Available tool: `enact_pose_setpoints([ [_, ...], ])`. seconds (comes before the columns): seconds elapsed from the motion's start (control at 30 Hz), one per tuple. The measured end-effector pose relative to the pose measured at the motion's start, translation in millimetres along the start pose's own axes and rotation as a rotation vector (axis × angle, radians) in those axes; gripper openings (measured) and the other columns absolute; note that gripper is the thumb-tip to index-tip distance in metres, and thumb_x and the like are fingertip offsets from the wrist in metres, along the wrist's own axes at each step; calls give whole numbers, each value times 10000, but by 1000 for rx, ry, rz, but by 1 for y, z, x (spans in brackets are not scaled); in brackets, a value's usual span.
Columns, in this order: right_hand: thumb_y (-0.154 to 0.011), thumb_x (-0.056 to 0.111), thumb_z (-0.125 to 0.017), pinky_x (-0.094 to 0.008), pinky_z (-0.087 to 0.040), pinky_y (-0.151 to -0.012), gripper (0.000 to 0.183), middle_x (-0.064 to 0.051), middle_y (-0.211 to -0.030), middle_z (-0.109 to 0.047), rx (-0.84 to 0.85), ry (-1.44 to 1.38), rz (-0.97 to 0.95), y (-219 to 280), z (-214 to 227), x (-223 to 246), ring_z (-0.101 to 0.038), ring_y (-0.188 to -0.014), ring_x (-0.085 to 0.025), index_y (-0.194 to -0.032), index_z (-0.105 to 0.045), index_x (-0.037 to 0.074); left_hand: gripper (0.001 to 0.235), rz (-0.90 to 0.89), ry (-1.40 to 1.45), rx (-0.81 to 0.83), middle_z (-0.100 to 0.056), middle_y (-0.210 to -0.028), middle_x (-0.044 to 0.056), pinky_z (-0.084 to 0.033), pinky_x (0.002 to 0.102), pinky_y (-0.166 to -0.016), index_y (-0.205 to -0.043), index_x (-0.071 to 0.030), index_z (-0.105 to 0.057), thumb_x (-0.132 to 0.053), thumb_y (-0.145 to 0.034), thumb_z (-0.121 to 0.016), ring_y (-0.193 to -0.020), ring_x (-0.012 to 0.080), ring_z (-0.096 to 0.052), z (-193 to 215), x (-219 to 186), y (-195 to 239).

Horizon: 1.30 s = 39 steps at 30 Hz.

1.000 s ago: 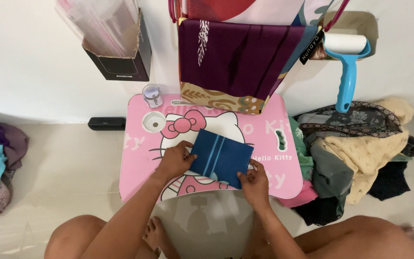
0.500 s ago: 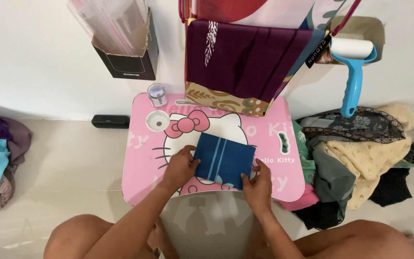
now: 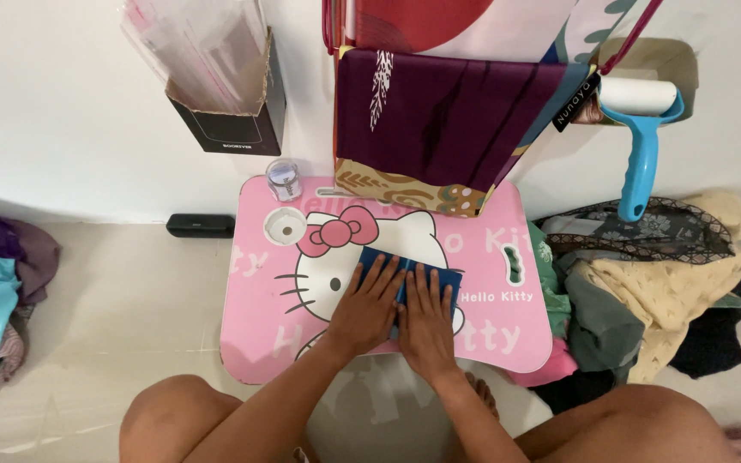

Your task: The person uses a lint roller on a blue cloth placed on a pink Hello Kitty tray, then folds the cloth and places it into a clear plastic bag. The person smooths the cloth inside the bag and seals it.

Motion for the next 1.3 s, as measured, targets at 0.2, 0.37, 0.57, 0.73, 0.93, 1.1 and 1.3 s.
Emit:
enact_pose_setpoints([
  [0.2,-1036,337,-484,-558,-84,-1261,663,-156,-1723,-203,69,80,-73,4,-28,-11,-167,-1573,-377,-1613,-310,61,601,108,34,93,-215,-1720,98,-64,546,-1255,-1614,-122,-330,-349,-1058,-326,-1586,318,-135,-15,14,-1],
  [0.37,-1017,361,-514,-547,-92,-1261,693,-172,-1720,-206,13,109,-84,5,-32,-14,-176,-1566,-400,-1612,-324,61,614,116,30,94,-228,-1714,80,-72,546,-1257,-1623,-148,-313,-391,-1060,-320,-1578,307,-160,-15,16,-3],
  [0.57,-1007,457,-540,-539,-128,-1262,782,-206,-1701,-231,24,82,-97,5,-22,-24,-211,-1549,-424,-1616,-304,27,615,109,28,24,-230,-1718,54,-85,536,-1261,-1626,-167,-320,-413,-1062,-325,-1577,288,-174,-21,18,-2],
  [0.73,-1010,646,-478,-567,-75,-1260,913,-193,-1721,-147,151,42,-160,3,2,-34,-127,-1573,-399,-1633,-234,25,640,87,32,15,-209,-1724,60,-95,544,-1263,-1632,-152,-298,-462,-1072,-320,-1580,292,-161,-14,20,-1],
  [0.93,-906,750,-535,-624,71,-1229,1172,-233,-1713,102,370,-9,-24,14,43,-42,110,-1587,-380,-1632,22,18,1020,-33,-21,100,-147,-1706,182,-22,573,-1254,-1603,6,-223,-800,-983,-302,-1586,330,-80,9,33,20],
  [1.1,-891,431,-772,-634,18,-1209,1099,-122,-1743,-17,453,182,212,39,41,-59,-18,-1592,-343,-1661,-58,107,1299,-58,-41,89,-132,-1710,186,-35,547,-1259,-1607,-3,-216,-989,-795,-458,-1582,358,-79,17,36,45],
  [1.3,-901,375,-824,-593,101,-1224,1181,-85,-1746,69,638,122,113,38,58,-57,67,-1600,-300,-1651,53,128,1484,-129,-345,-90,-48,-1727,215,-25,530,-1292,-1616,-20,-136,-1088,-653,-500,-1597,375,-49,5,37,73],
])
Point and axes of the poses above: each hand's wrist, its own y-axis away from the middle knuckle, its own z-axis out of the back of the hand, x = y × z, the point moved 1 cm from there along -y, towards the middle knuckle
